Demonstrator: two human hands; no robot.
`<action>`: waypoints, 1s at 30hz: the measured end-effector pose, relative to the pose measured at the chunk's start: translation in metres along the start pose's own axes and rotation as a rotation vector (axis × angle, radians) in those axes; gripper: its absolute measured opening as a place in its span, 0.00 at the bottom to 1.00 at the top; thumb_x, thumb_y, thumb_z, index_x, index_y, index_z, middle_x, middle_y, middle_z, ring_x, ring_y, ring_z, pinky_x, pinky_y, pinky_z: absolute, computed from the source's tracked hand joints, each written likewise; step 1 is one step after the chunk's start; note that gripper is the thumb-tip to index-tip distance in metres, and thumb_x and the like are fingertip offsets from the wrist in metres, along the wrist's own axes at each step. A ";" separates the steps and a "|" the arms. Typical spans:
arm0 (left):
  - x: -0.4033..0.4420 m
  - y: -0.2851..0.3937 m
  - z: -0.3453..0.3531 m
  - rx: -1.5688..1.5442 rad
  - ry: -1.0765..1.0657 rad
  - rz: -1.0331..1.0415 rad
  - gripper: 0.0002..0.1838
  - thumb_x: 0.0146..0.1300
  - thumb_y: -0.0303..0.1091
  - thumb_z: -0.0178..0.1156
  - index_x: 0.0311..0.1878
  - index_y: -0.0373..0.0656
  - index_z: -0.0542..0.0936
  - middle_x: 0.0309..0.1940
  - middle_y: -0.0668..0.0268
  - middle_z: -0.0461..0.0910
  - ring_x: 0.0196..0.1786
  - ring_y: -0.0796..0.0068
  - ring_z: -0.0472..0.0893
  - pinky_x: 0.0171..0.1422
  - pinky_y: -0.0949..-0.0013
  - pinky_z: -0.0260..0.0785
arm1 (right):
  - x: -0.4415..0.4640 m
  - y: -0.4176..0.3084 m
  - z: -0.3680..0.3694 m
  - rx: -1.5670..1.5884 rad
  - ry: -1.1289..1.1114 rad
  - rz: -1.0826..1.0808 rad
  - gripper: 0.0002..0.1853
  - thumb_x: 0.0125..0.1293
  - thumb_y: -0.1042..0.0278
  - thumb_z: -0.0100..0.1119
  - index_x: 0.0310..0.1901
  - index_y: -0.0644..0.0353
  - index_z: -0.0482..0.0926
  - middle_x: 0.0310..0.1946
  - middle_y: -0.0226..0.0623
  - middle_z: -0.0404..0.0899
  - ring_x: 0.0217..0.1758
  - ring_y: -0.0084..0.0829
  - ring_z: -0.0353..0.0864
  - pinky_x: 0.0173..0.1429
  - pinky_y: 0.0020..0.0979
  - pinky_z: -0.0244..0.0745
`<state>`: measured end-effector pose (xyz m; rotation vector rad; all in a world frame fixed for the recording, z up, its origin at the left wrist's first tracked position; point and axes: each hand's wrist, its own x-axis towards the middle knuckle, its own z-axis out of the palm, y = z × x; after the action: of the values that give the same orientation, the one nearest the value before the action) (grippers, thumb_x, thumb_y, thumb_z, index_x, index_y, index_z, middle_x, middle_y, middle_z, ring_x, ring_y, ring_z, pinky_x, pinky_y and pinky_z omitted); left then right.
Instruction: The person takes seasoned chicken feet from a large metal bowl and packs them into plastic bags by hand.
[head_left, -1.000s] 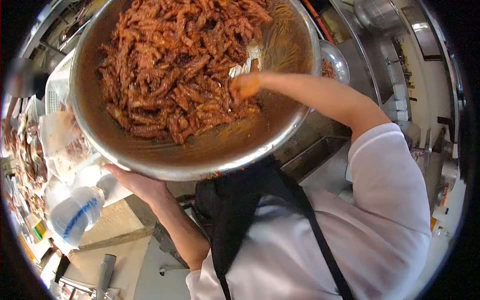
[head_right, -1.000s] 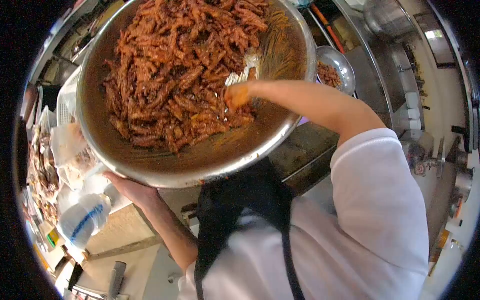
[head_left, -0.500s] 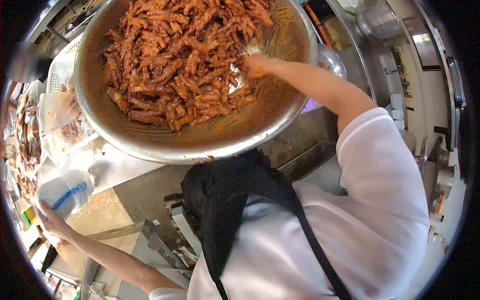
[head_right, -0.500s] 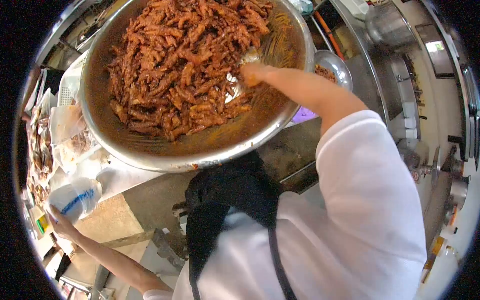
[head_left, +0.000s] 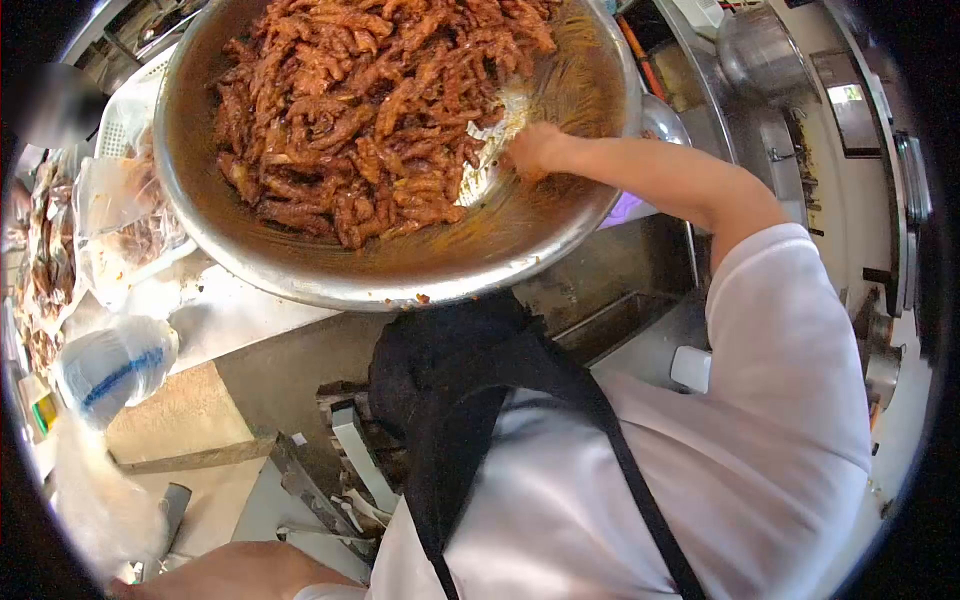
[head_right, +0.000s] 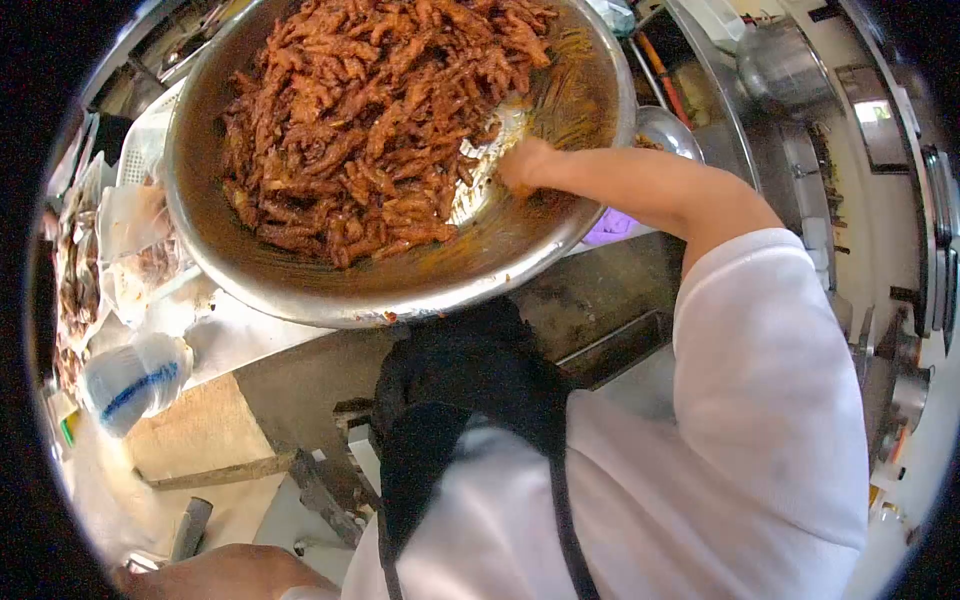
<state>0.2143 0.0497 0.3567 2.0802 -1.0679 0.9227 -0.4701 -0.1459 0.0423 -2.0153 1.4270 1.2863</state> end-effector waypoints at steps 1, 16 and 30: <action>-0.034 0.009 0.005 -0.147 -0.062 -0.049 0.24 0.60 0.41 0.54 0.53 0.32 0.71 0.52 0.53 0.73 0.55 0.61 0.72 0.56 0.63 0.64 | -0.017 -0.029 -0.008 0.049 -0.039 -0.087 0.25 0.60 0.51 0.55 0.54 0.60 0.75 0.51 0.48 0.77 0.55 0.42 0.77 0.56 0.46 0.71; -0.307 0.114 0.236 -0.731 -0.803 -0.429 0.32 0.67 0.46 0.54 0.64 0.32 0.62 0.61 0.48 0.67 0.62 0.60 0.68 0.66 0.58 0.61 | 0.010 0.098 -0.049 0.221 -0.056 0.097 0.29 0.54 0.50 0.60 0.55 0.58 0.75 0.45 0.46 0.81 0.49 0.40 0.81 0.51 0.45 0.75; -0.301 0.141 0.152 -0.420 -0.706 -0.282 0.13 0.67 0.34 0.52 0.36 0.32 0.79 0.20 0.51 0.75 0.22 0.57 0.74 0.29 0.59 0.64 | -0.097 -0.143 -0.122 1.437 -0.093 -0.621 0.29 0.60 0.54 0.60 0.56 0.68 0.71 0.50 0.53 0.74 0.54 0.36 0.74 0.57 0.38 0.70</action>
<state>0.0107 -0.0085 0.0590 2.1392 -1.1288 -0.1988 -0.2951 -0.1177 0.1567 -1.1236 0.9773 -0.0539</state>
